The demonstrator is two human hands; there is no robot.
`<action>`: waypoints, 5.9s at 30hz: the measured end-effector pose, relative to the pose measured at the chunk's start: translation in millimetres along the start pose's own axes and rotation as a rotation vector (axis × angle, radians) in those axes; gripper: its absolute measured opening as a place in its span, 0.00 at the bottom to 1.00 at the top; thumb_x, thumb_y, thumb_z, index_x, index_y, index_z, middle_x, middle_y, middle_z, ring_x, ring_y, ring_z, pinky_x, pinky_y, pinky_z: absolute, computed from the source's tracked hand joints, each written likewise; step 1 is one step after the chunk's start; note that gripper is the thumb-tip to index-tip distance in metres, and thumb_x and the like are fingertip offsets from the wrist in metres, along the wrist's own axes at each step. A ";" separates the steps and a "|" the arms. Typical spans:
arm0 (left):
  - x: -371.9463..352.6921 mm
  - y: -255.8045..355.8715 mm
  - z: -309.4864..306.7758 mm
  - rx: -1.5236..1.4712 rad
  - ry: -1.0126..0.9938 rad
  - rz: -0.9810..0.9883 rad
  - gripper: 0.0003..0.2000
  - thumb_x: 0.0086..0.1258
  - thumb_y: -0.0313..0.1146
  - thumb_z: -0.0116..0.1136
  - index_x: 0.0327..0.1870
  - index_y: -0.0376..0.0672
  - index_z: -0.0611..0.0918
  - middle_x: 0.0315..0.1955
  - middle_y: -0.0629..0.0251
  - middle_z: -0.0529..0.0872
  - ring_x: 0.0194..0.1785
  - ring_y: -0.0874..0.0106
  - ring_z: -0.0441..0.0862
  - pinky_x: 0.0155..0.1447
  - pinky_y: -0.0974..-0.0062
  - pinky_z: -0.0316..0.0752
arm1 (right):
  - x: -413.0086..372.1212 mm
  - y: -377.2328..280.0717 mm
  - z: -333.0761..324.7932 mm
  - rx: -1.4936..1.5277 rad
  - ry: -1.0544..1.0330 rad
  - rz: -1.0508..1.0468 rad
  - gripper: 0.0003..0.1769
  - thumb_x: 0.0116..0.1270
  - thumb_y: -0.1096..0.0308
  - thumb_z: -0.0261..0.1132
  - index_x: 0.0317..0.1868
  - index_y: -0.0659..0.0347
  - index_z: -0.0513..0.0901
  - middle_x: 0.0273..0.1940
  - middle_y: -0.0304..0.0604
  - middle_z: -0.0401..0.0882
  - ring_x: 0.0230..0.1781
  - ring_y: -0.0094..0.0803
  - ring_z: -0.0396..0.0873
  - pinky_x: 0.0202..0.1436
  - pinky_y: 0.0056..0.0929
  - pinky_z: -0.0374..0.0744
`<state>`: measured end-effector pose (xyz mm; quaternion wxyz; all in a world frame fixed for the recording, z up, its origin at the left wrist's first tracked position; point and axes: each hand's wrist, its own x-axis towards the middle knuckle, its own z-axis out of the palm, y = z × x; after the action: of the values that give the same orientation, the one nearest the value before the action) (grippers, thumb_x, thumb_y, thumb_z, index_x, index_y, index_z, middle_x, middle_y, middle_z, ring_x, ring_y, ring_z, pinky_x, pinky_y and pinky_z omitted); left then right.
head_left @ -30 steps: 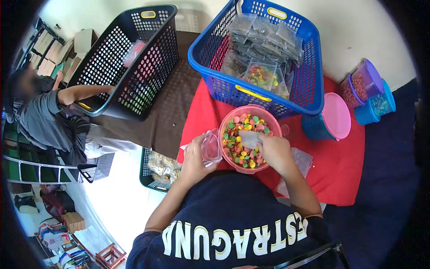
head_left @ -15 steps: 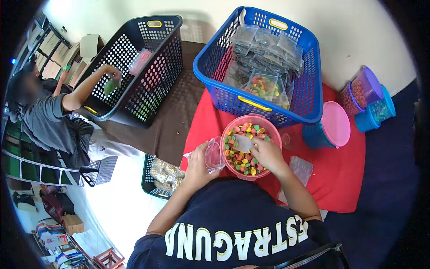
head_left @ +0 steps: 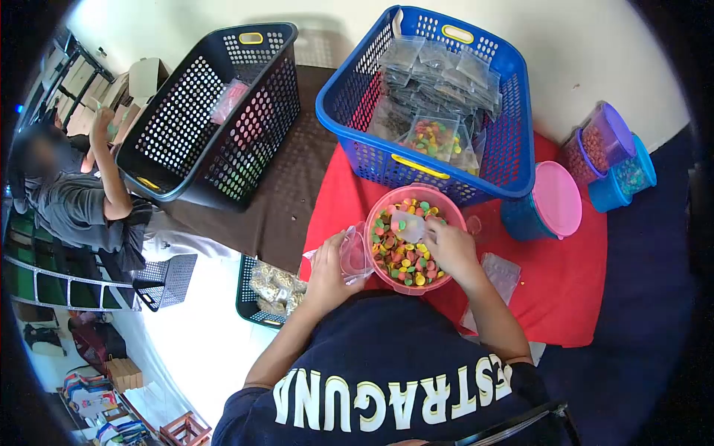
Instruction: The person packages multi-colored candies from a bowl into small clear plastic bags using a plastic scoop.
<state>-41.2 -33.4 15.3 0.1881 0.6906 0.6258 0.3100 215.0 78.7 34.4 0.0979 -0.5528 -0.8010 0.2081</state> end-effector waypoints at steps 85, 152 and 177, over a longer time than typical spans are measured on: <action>-8.6 -2.2 -5.7 -0.062 0.016 -0.048 0.46 0.50 0.38 0.76 0.71 0.38 0.62 0.64 0.48 0.71 0.68 0.50 0.69 0.70 0.52 0.64 | -7.2 -6.2 4.0 -0.216 0.110 -0.130 0.15 0.64 0.68 0.65 0.51 0.60 0.81 0.44 0.50 0.85 0.41 0.50 0.84 0.44 0.46 0.81; -48.8 -21.1 -66.1 -0.034 -0.085 0.259 0.44 0.48 0.38 0.78 0.68 0.38 0.68 0.61 0.51 0.75 0.64 0.51 0.71 0.68 0.54 0.63 | -98.3 -58.7 14.5 0.024 0.364 0.309 0.14 0.70 0.57 0.62 0.51 0.53 0.82 0.35 0.52 0.86 0.37 0.52 0.85 0.39 0.51 0.80; 35.1 -21.2 -28.2 0.119 -0.106 -0.008 0.45 0.54 0.43 0.77 0.71 0.39 0.64 0.64 0.49 0.73 0.67 0.51 0.71 0.71 0.54 0.63 | -39.4 -27.6 -4.7 0.170 0.167 0.198 0.11 0.64 0.59 0.64 0.41 0.55 0.83 0.28 0.49 0.84 0.28 0.48 0.84 0.33 0.48 0.81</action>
<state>-75.0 0.5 29.1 0.1810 0.7134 0.6351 0.2345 208.0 34.9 53.6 0.1897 -0.6342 -0.7110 0.2373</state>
